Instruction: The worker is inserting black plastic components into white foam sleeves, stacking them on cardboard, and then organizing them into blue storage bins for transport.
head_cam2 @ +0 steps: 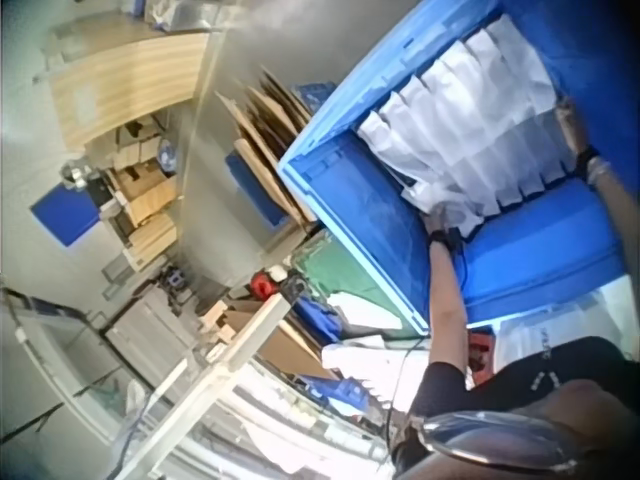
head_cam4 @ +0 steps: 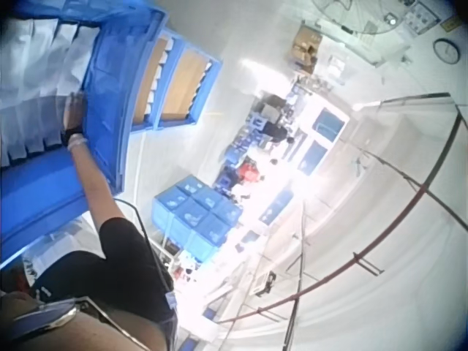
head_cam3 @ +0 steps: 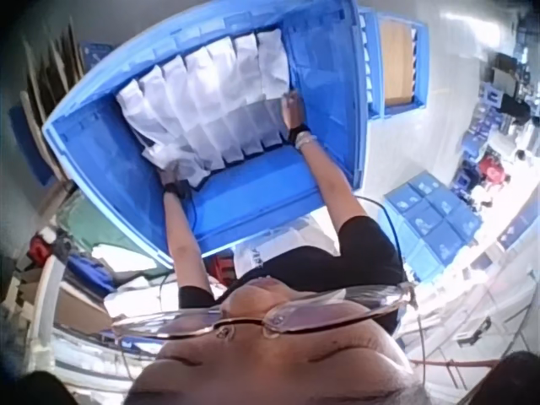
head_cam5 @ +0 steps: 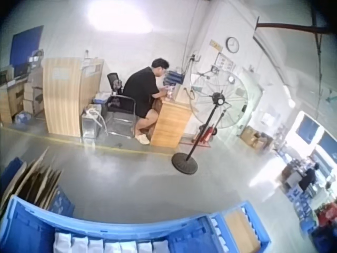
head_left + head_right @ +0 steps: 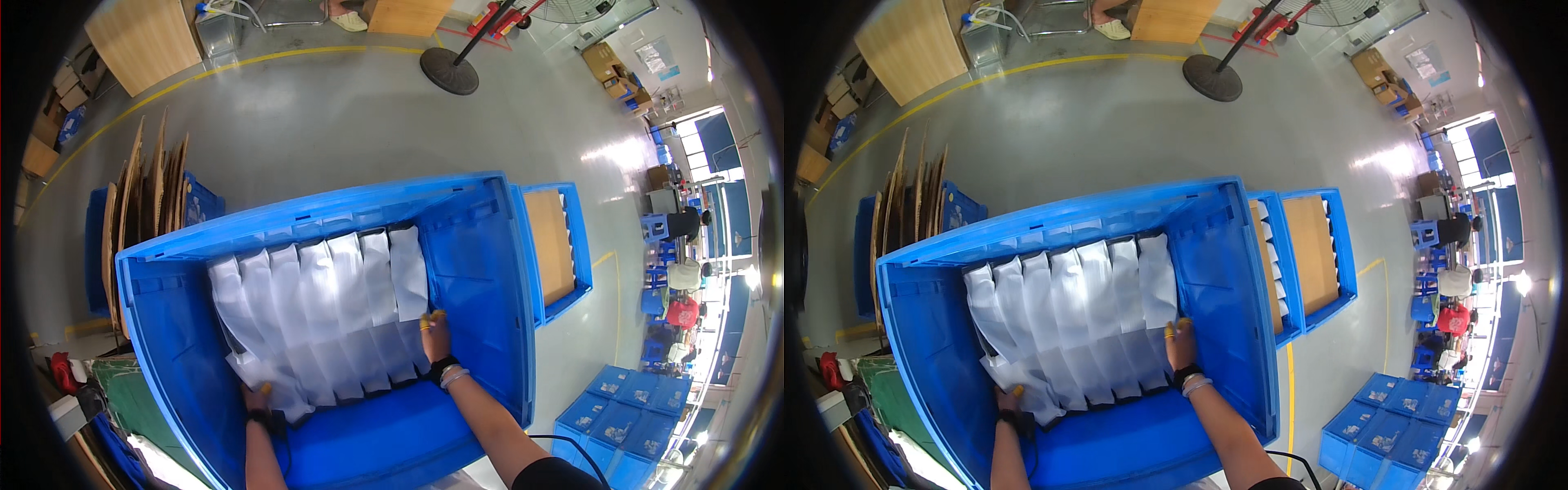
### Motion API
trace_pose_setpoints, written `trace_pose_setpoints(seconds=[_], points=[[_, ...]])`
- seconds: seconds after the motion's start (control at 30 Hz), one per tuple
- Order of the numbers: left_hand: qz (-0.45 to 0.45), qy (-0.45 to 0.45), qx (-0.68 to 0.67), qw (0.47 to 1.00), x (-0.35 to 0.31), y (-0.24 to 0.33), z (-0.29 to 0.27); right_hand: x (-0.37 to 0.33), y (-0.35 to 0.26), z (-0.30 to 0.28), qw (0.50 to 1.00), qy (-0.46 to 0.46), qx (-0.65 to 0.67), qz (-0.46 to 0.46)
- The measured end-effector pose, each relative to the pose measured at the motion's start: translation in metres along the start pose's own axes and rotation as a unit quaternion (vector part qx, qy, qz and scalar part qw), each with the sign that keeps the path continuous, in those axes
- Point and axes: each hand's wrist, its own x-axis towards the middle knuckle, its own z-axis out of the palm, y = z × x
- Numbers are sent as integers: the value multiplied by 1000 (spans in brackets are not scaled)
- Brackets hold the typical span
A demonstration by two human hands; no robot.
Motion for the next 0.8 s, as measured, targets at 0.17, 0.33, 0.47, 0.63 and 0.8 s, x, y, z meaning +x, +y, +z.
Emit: trace_pose_setpoints(seconds=[0.17,0.33,0.47,0.63,0.8], points=[[65,68,138,986,27,-14,-8,-10,57,24,990,61,54,115],[73,16,86,994,55,-39,-55,26,33,50,968,-24,139,209],[66,-33,66,995,51,-36,-20,45,52,60,960,18,80,269],[84,-46,82,992,53,-45,-55,44,51,76,957,-56,76,273],[45,-24,30,998,20,-11,-28,57,56,64,942,-228,43,243]])
